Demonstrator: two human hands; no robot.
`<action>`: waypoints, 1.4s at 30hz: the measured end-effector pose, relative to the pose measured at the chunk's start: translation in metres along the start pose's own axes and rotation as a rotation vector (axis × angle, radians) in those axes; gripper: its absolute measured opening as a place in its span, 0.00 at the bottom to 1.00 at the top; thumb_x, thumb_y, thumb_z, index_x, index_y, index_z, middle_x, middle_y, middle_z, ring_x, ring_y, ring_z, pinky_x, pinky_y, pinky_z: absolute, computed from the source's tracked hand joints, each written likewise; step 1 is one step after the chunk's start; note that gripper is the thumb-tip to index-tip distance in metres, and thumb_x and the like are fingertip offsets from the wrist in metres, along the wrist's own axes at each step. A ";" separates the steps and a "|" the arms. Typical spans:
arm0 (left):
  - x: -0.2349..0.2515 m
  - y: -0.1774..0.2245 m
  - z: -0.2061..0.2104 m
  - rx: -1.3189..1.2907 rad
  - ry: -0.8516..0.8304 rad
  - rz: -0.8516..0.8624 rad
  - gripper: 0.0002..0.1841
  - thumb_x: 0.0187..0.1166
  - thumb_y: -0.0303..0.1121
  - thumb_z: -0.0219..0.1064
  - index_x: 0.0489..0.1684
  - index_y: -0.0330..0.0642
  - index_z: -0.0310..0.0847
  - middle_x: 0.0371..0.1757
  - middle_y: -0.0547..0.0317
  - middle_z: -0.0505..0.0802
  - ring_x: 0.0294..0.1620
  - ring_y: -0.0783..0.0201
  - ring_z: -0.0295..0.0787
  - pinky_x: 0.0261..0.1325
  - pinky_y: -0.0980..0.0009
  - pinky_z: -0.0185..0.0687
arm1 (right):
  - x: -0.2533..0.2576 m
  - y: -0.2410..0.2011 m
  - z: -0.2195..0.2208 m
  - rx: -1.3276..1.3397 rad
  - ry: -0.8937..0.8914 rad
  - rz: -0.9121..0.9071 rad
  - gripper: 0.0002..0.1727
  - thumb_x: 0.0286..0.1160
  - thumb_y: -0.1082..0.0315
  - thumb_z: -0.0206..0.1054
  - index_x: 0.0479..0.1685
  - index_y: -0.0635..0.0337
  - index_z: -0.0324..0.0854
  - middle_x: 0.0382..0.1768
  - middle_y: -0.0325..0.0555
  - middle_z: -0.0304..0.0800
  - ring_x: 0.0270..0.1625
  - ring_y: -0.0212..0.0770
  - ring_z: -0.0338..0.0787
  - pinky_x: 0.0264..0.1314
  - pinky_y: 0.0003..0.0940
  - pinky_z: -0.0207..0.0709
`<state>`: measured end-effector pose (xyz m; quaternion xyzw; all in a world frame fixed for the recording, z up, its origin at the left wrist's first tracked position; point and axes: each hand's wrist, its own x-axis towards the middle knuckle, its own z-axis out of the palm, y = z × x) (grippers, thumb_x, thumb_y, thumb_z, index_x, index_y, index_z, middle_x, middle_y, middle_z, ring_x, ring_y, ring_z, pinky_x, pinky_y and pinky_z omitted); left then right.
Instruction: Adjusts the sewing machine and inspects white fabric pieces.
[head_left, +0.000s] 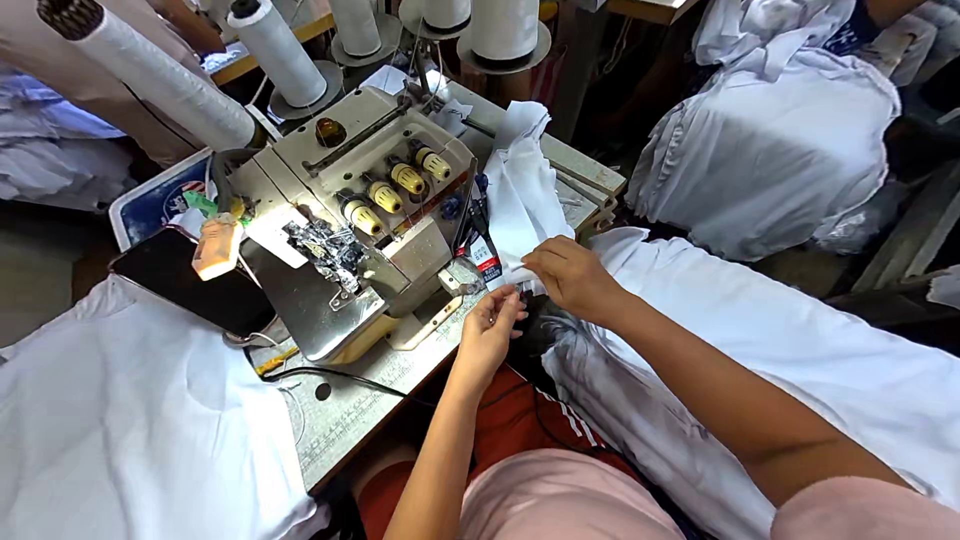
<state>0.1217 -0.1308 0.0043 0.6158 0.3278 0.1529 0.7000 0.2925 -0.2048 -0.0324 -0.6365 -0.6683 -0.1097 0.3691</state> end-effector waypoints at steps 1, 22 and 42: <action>0.006 -0.002 0.002 -0.069 0.005 -0.020 0.18 0.92 0.28 0.51 0.72 0.23 0.70 0.52 0.49 0.90 0.50 0.68 0.89 0.56 0.71 0.85 | -0.001 -0.002 0.002 0.002 0.027 -0.017 0.10 0.76 0.76 0.63 0.39 0.69 0.91 0.37 0.57 0.92 0.44 0.53 0.92 0.51 0.40 0.86; 0.042 -0.004 0.022 -0.305 0.252 0.123 0.05 0.82 0.18 0.62 0.37 0.34 0.81 0.29 0.59 0.95 0.31 0.71 0.94 0.39 0.77 0.90 | 0.011 -0.019 0.005 0.839 0.087 0.800 0.09 0.90 0.72 0.53 0.51 0.69 0.77 0.36 0.41 0.80 0.36 0.26 0.82 0.46 0.25 0.79; -0.015 0.045 -0.011 -0.711 -0.397 0.206 0.30 0.65 0.65 0.73 0.52 0.49 0.92 0.44 0.59 0.98 0.46 0.66 0.97 0.51 0.69 0.92 | 0.062 -0.122 -0.099 -0.135 -0.232 -0.352 0.09 0.74 0.75 0.62 0.38 0.67 0.89 0.30 0.54 0.89 0.32 0.53 0.92 0.30 0.47 0.83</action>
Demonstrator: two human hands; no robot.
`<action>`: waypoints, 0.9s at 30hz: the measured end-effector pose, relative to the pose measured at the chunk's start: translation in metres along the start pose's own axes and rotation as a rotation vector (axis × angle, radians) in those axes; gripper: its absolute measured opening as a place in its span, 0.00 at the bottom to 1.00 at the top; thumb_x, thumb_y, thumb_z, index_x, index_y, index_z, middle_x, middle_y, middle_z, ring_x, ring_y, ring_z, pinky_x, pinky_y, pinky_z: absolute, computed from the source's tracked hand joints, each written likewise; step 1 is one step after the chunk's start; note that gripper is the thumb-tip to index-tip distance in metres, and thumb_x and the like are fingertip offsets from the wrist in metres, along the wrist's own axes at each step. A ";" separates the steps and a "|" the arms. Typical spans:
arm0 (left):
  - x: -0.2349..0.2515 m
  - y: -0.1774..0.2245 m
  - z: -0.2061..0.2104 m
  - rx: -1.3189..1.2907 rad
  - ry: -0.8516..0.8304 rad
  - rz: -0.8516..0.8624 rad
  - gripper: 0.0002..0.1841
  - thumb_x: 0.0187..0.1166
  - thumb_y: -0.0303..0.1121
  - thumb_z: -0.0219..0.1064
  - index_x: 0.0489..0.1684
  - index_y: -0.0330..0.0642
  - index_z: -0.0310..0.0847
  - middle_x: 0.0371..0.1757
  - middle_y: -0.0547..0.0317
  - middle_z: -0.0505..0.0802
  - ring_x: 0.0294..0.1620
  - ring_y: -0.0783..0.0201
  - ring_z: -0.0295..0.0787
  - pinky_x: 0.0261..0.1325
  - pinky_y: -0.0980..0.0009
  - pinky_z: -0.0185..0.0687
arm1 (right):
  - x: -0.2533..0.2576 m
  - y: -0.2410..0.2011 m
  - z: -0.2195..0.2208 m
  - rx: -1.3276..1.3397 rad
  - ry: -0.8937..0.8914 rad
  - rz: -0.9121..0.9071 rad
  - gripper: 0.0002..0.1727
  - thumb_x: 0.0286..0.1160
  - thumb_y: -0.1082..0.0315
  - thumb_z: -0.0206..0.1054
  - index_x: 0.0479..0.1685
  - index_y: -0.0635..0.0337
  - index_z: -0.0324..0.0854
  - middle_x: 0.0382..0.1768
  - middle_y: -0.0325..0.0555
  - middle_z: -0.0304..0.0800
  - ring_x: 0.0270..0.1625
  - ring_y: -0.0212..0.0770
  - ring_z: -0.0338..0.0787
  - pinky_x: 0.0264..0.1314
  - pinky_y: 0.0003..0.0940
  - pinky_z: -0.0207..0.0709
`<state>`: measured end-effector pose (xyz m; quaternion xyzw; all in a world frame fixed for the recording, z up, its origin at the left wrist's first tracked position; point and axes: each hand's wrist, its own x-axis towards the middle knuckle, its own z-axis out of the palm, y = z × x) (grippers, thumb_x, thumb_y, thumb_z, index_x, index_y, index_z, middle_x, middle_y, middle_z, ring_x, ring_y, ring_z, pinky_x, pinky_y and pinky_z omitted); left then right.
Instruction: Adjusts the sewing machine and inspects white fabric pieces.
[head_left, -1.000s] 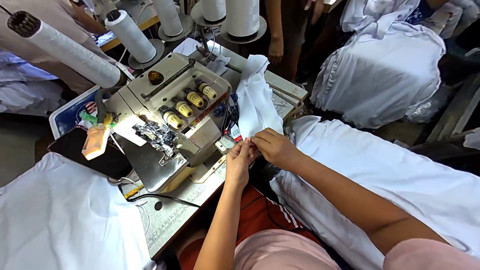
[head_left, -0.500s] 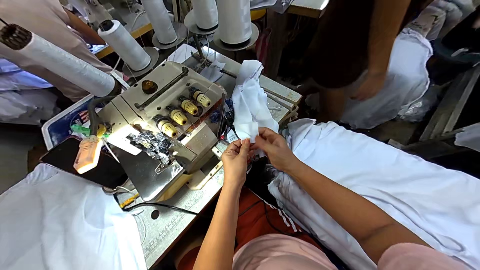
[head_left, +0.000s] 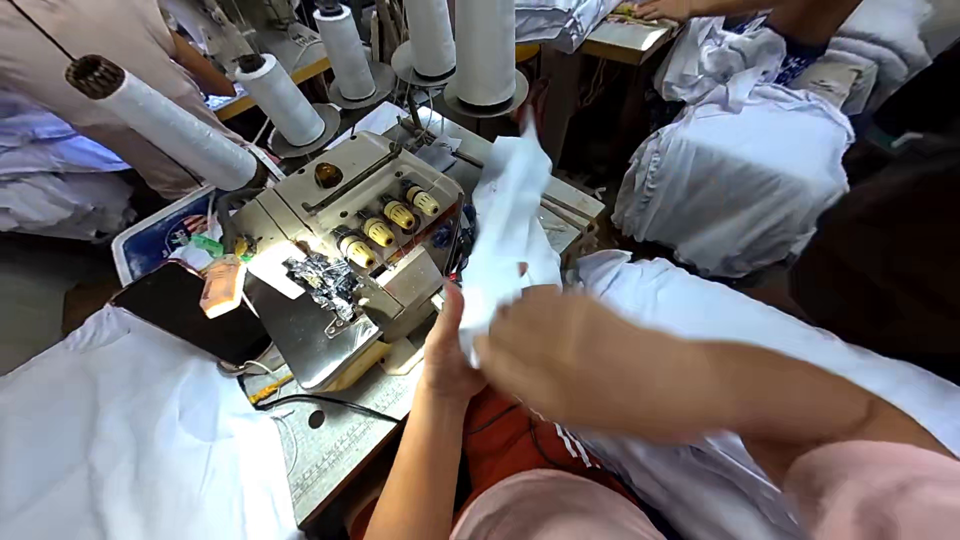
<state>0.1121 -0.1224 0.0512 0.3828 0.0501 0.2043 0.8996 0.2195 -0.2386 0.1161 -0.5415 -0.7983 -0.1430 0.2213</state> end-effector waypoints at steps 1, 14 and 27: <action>-0.006 0.007 -0.002 0.041 -0.025 0.020 0.23 0.76 0.54 0.69 0.57 0.45 0.88 0.47 0.55 0.98 0.47 0.64 0.97 0.53 0.70 0.92 | -0.012 -0.022 0.009 0.037 -0.032 -0.067 0.10 0.76 0.75 0.60 0.35 0.67 0.87 0.28 0.52 0.88 0.30 0.51 0.91 0.30 0.44 0.83; -0.108 0.090 -0.027 0.468 0.868 0.579 0.12 0.94 0.28 0.44 0.47 0.45 0.76 0.31 0.62 0.97 0.29 0.67 0.96 0.37 0.71 0.95 | -0.052 -0.085 0.121 0.764 -0.943 0.004 0.09 0.80 0.77 0.61 0.41 0.75 0.85 0.36 0.70 0.89 0.46 0.71 0.90 0.48 0.68 0.78; -0.161 0.033 -0.043 0.643 0.748 0.442 0.11 0.81 0.15 0.56 0.42 0.41 0.82 0.34 0.76 0.95 0.38 0.82 0.92 0.48 0.80 0.89 | 0.060 -0.083 0.104 0.888 0.041 -0.073 0.10 0.81 0.73 0.63 0.40 0.68 0.89 0.30 0.52 0.91 0.34 0.42 0.91 0.38 0.34 0.83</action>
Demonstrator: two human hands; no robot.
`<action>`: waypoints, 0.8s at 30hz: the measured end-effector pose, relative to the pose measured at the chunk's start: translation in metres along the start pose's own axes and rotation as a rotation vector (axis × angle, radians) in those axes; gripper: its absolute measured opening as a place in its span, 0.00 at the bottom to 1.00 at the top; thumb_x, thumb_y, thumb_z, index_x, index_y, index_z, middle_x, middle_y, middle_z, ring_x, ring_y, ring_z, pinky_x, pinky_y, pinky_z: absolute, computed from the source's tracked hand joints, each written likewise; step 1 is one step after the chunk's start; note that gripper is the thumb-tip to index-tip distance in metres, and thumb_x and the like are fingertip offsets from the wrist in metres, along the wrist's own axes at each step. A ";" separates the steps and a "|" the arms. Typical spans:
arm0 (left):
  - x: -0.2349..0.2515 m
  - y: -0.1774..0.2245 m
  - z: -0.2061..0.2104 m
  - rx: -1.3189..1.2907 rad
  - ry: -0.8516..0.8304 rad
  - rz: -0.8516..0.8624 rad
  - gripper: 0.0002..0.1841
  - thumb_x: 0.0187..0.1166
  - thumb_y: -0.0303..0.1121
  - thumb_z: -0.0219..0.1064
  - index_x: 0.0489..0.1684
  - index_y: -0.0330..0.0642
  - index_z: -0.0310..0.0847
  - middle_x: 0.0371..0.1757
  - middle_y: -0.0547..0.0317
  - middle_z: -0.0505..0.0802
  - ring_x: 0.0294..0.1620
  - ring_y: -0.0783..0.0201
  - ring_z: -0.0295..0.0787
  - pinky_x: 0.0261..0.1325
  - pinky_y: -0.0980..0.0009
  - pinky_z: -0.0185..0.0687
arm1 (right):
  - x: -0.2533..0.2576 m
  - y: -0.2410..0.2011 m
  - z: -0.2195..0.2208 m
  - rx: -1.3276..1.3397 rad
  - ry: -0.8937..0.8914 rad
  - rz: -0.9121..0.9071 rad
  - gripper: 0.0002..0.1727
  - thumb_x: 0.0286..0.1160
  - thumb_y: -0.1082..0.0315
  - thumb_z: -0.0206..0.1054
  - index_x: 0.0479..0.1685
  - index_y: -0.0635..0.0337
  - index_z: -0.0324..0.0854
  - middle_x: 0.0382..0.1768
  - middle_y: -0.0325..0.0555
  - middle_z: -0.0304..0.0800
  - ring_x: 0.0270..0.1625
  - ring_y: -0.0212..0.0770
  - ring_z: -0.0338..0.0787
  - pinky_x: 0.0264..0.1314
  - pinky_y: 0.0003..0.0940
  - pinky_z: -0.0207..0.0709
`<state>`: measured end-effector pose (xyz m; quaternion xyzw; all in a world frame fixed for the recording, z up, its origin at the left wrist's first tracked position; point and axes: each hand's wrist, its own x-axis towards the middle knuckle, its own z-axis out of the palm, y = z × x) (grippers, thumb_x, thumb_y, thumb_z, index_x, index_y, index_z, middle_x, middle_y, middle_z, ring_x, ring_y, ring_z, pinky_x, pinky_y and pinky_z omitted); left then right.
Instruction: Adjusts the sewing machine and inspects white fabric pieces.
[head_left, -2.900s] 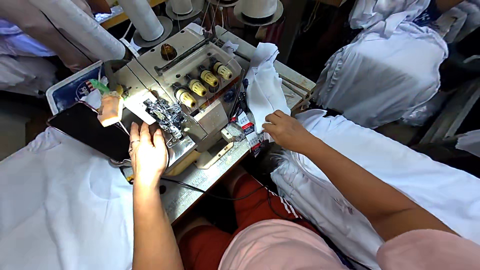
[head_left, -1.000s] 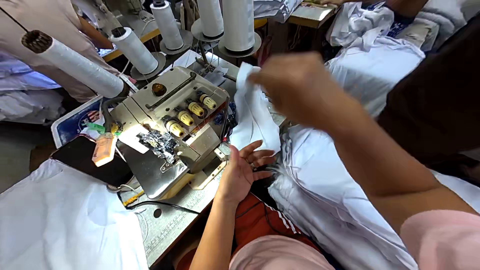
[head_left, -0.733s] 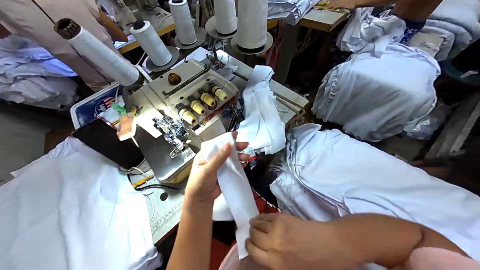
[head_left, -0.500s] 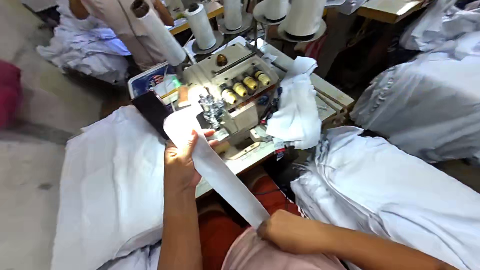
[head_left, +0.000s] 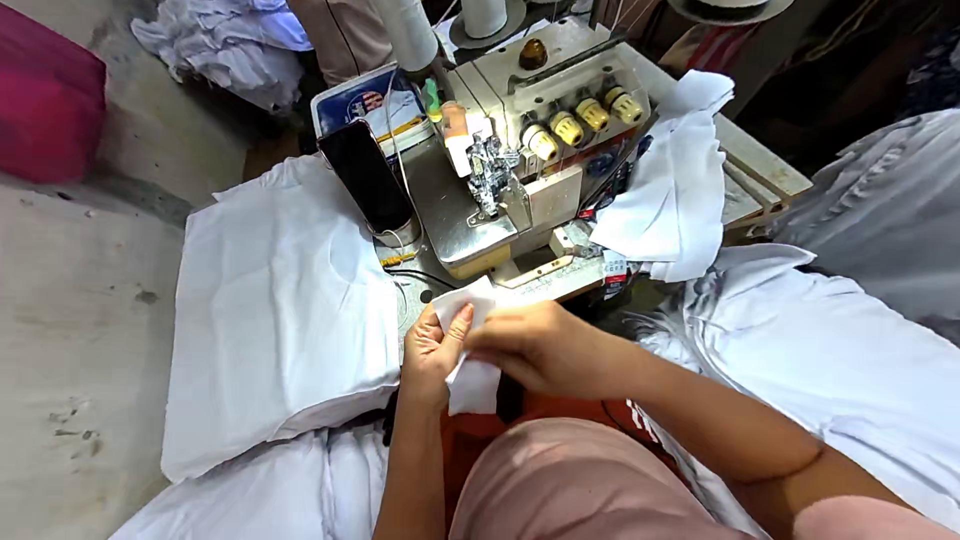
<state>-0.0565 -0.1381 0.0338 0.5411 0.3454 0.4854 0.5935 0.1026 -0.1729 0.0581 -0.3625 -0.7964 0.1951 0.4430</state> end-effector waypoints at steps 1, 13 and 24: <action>-0.001 -0.005 -0.003 -0.036 -0.015 -0.007 0.12 0.80 0.15 0.56 0.42 0.41 0.82 0.35 0.75 0.95 0.39 0.81 0.92 0.49 0.79 0.90 | 0.001 0.007 0.003 0.002 0.024 0.013 0.11 0.82 0.72 0.62 0.40 0.68 0.89 0.31 0.51 0.92 0.34 0.38 0.91 0.39 0.29 0.83; 0.000 -0.023 -0.015 -0.069 -0.140 -0.002 0.17 0.90 0.28 0.44 0.48 0.46 0.83 0.42 0.78 0.95 0.47 0.81 0.92 0.57 0.76 0.88 | -0.004 0.042 0.015 -0.028 0.108 0.168 0.08 0.76 0.71 0.66 0.36 0.66 0.89 0.25 0.43 0.88 0.26 0.24 0.81 0.32 0.16 0.73; 0.028 -0.007 -0.026 0.155 -0.311 -0.059 0.09 0.82 0.20 0.60 0.54 0.41 0.69 0.34 0.76 0.93 0.37 0.80 0.92 0.47 0.77 0.90 | -0.007 0.060 0.029 0.181 0.311 0.327 0.09 0.77 0.70 0.66 0.35 0.67 0.89 0.31 0.40 0.87 0.33 0.18 0.81 0.38 0.11 0.75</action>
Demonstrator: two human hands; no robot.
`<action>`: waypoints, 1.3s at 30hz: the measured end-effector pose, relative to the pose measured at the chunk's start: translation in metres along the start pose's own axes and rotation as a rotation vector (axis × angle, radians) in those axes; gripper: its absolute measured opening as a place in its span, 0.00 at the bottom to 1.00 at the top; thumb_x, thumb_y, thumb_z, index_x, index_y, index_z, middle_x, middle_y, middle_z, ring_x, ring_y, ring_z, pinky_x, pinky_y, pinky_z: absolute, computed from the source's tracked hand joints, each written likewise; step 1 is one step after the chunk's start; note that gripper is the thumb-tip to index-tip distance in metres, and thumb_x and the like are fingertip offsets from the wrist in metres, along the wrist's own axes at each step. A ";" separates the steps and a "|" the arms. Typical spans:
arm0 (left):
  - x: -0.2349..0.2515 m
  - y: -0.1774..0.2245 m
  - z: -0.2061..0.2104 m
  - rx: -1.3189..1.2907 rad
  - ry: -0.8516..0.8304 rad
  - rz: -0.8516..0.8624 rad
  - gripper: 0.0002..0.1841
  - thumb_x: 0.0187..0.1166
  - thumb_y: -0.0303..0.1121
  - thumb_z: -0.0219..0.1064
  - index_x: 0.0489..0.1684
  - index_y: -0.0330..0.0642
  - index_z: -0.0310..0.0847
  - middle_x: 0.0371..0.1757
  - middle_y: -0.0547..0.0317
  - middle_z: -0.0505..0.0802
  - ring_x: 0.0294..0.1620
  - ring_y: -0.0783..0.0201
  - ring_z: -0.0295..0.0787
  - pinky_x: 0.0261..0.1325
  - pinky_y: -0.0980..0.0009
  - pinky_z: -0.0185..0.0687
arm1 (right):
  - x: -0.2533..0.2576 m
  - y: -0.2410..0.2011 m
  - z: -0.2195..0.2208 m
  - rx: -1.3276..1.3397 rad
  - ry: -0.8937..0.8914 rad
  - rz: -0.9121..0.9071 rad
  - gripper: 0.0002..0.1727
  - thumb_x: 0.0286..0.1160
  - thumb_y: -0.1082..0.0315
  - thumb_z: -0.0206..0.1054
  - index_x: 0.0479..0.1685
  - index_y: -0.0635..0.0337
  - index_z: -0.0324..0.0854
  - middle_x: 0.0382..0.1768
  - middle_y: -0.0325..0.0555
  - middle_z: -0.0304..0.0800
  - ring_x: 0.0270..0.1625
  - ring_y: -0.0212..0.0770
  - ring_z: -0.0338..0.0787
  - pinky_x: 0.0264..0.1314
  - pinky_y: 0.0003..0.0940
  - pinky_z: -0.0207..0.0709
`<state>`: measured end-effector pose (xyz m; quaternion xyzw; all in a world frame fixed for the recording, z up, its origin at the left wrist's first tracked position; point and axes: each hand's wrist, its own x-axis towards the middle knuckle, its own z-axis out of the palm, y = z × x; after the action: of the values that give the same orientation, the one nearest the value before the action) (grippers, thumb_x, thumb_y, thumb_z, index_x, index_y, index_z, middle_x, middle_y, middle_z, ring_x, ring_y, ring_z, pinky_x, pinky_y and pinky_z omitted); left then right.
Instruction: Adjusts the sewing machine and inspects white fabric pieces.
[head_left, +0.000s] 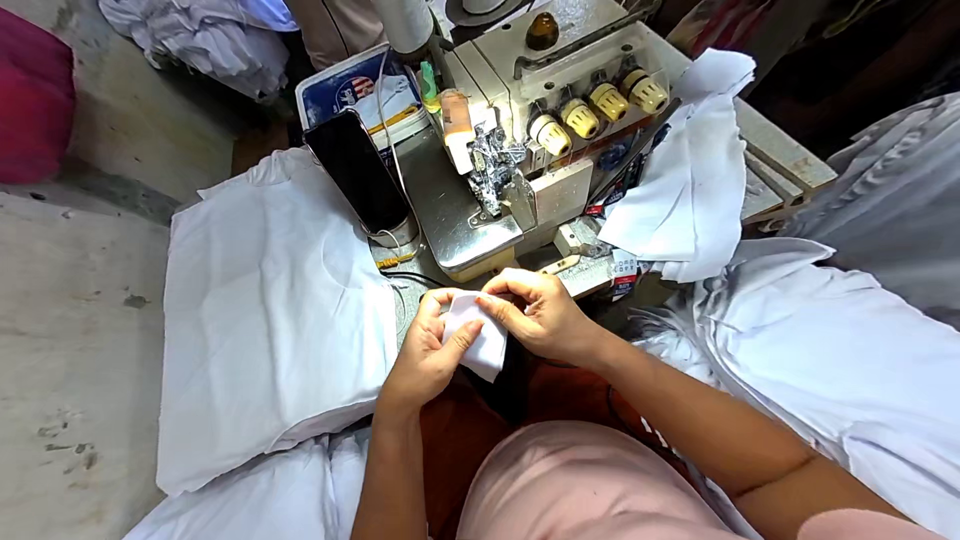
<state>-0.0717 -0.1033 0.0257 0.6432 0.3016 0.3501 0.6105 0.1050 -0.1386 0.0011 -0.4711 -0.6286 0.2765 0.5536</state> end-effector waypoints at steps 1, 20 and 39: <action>0.004 0.004 -0.003 0.019 -0.004 -0.026 0.13 0.80 0.20 0.62 0.57 0.41 0.67 0.34 0.75 0.94 0.36 0.79 0.93 0.46 0.77 0.90 | -0.002 0.001 0.003 0.034 0.071 0.014 0.09 0.78 0.72 0.65 0.36 0.68 0.87 0.29 0.39 0.88 0.31 0.16 0.82 0.37 0.10 0.76; 0.102 0.014 0.004 1.021 0.142 0.022 0.22 0.86 0.37 0.62 0.76 0.39 0.69 0.28 0.51 0.82 0.26 0.51 0.79 0.32 0.49 0.74 | 0.030 0.018 0.007 0.344 0.590 0.376 0.11 0.80 0.79 0.65 0.54 0.60 0.70 0.16 0.29 0.81 0.16 0.22 0.83 0.22 0.17 0.81; 0.061 -0.023 0.009 1.234 0.095 0.579 0.18 0.77 0.17 0.61 0.59 0.38 0.92 0.63 0.47 0.94 0.70 0.48 0.88 0.72 0.55 0.79 | 0.031 0.022 0.000 0.297 0.504 0.359 0.16 0.74 0.80 0.69 0.57 0.61 0.72 0.18 0.31 0.86 0.17 0.23 0.86 0.22 0.18 0.83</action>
<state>-0.0279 -0.0569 0.0077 0.9122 0.2884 0.2912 -0.0001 0.1133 -0.1019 -0.0044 -0.5420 -0.3322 0.3329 0.6964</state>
